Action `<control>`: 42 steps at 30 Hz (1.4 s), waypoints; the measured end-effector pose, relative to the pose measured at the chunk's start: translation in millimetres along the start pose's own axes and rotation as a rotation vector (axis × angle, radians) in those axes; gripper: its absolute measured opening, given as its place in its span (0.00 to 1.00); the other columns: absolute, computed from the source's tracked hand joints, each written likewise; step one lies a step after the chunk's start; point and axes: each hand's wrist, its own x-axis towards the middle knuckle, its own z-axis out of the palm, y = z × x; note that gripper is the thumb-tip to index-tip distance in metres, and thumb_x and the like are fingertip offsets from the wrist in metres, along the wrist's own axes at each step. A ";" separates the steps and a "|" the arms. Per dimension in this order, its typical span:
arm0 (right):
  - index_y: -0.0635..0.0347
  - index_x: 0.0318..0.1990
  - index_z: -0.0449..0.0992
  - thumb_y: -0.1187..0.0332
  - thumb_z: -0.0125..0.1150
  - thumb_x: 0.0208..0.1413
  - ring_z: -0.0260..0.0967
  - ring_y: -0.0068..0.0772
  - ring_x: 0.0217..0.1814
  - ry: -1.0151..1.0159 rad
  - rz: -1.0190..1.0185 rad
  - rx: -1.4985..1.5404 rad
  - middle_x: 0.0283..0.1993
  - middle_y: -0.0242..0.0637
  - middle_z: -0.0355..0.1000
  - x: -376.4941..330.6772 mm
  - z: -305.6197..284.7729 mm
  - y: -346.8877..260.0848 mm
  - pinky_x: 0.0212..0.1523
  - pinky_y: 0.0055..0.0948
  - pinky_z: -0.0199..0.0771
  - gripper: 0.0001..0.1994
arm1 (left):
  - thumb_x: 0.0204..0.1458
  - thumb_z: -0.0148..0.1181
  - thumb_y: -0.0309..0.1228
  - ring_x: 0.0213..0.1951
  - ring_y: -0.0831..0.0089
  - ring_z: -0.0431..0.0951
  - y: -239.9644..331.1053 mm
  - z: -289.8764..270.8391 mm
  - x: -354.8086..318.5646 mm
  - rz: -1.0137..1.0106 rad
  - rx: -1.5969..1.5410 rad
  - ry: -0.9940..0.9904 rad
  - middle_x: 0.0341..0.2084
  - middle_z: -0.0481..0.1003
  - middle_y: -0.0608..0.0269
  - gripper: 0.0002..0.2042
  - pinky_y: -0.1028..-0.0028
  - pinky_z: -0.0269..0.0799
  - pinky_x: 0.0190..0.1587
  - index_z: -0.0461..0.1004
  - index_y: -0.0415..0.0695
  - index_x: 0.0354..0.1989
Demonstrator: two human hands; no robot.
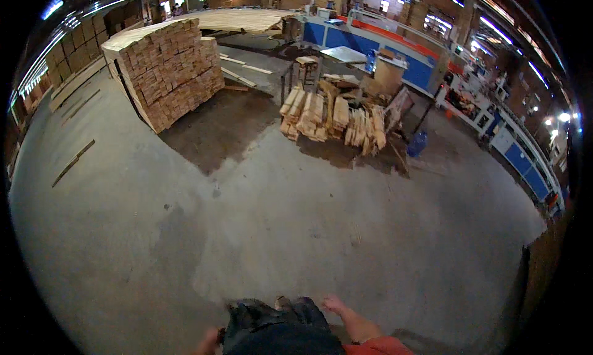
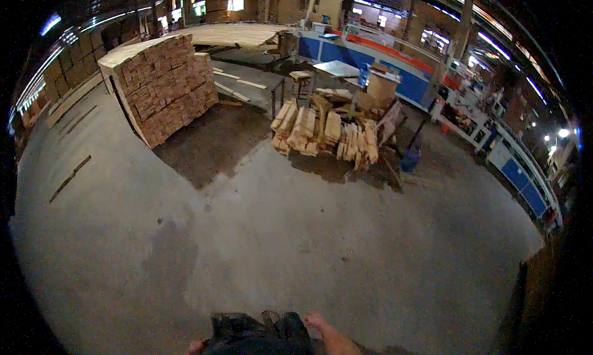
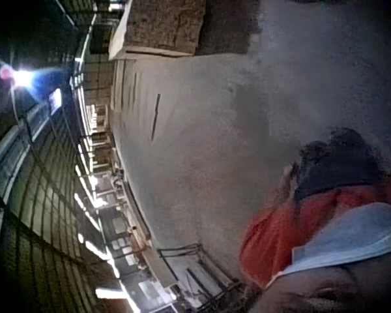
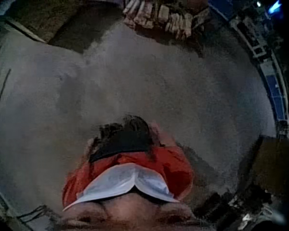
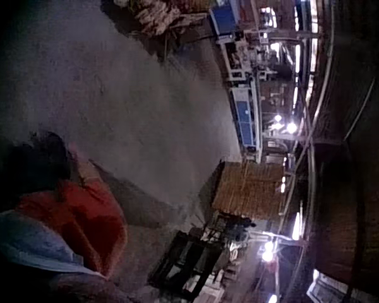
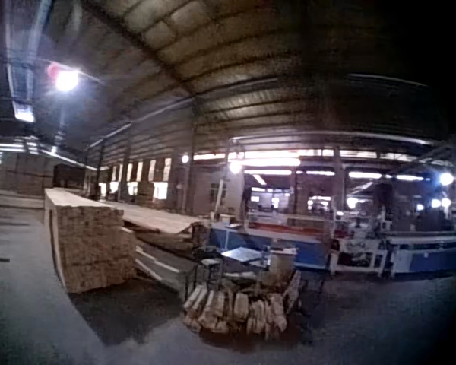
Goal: The person walks through a warehouse and picks up bundles of long wooden planks from a metal rack. They carry the planks to a large stack and place them on top, repeating this process multiple times to organize the wood.
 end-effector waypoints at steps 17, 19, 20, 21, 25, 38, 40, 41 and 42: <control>0.64 0.47 0.78 0.64 0.64 0.55 0.70 0.28 0.29 -0.047 -0.143 -0.222 0.32 0.35 0.75 326.8 0.4 -626.8 0.28 0.31 0.71 0.16 | 0.55 0.58 0.34 0.27 0.67 0.76 682.3 89.1 285.9 0.075 0.218 0.000 0.24 0.73 0.59 0.08 0.68 0.71 0.27 0.74 0.44 0.27; 0.64 0.43 0.79 0.63 0.65 0.54 0.71 0.29 0.31 -0.035 -0.145 -0.162 0.32 0.37 0.76 391.0 -29.2 -675.6 0.30 0.32 0.72 0.14 | 0.54 0.58 0.34 0.26 0.68 0.76 817.8 86.8 323.5 0.212 0.530 0.058 0.23 0.74 0.60 0.08 0.69 0.72 0.26 0.74 0.45 0.27; 0.63 0.40 0.80 0.63 0.64 0.53 0.72 0.30 0.33 -0.007 -0.088 -0.136 0.33 0.39 0.76 440.5 -47.2 -689.9 0.32 0.32 0.72 0.13 | 0.54 0.58 0.33 0.26 0.68 0.76 885.0 97.9 348.3 0.260 0.678 0.094 0.23 0.74 0.60 0.08 0.70 0.72 0.26 0.74 0.45 0.26; 0.63 0.37 0.80 0.63 0.63 0.53 0.73 0.31 0.35 0.019 -0.029 -0.108 0.33 0.40 0.76 482.2 -63.0 -700.2 0.33 0.32 0.73 0.12 | 0.54 0.58 0.33 0.26 0.68 0.77 944.2 111.6 367.3 0.264 0.631 0.129 0.23 0.74 0.60 0.07 0.70 0.72 0.25 0.74 0.45 0.26; 0.63 0.32 0.80 0.65 0.58 0.54 0.75 0.37 0.37 0.137 -0.504 -0.662 0.34 0.43 0.77 622.9 -85.6 -783.6 0.36 0.34 0.73 0.11 | 0.56 0.60 0.36 0.29 0.64 0.78 1124.2 143.9 476.7 0.422 -0.161 0.147 0.32 0.76 0.58 0.14 0.67 0.77 0.30 0.71 0.40 0.45; 0.62 0.45 0.74 0.76 0.54 0.60 0.69 0.33 0.31 -0.380 -0.081 0.931 0.33 0.37 0.71 894.4 -224.5 -1360.4 0.28 0.29 0.69 0.07 | 0.53 0.57 0.33 0.31 0.61 0.75 1410.7 337.3 650.4 -0.078 0.233 -0.048 0.29 0.76 0.58 0.09 0.65 0.71 0.32 0.76 0.41 0.35; 0.63 0.43 0.73 0.76 0.54 0.60 0.69 0.33 0.31 -0.090 -0.154 0.370 0.33 0.38 0.70 874.6 -231.0 -1486.7 0.28 0.29 0.69 0.06 | 0.53 0.57 0.33 0.31 0.61 0.76 1466.3 365.8 677.7 -0.106 0.213 -0.027 0.29 0.76 0.58 0.09 0.65 0.71 0.32 0.77 0.41 0.36; 0.64 0.44 0.73 0.74 0.53 0.62 0.70 0.34 0.31 -0.047 -0.128 0.374 0.34 0.37 0.70 903.8 -247.9 -1513.5 0.29 0.30 0.69 0.06 | 0.52 0.57 0.33 0.32 0.61 0.76 1509.2 383.3 697.2 -0.097 0.229 -0.041 0.29 0.77 0.57 0.09 0.65 0.72 0.32 0.77 0.42 0.36; 0.64 0.45 0.74 0.71 0.52 0.63 0.70 0.34 0.32 -0.004 -0.100 0.378 0.34 0.37 0.71 926.2 -269.5 -1531.1 0.30 0.31 0.70 0.08 | 0.52 0.57 0.33 0.32 0.61 0.76 1551.0 405.2 718.7 -0.086 0.254 -0.069 0.30 0.77 0.57 0.09 0.65 0.72 0.32 0.77 0.42 0.36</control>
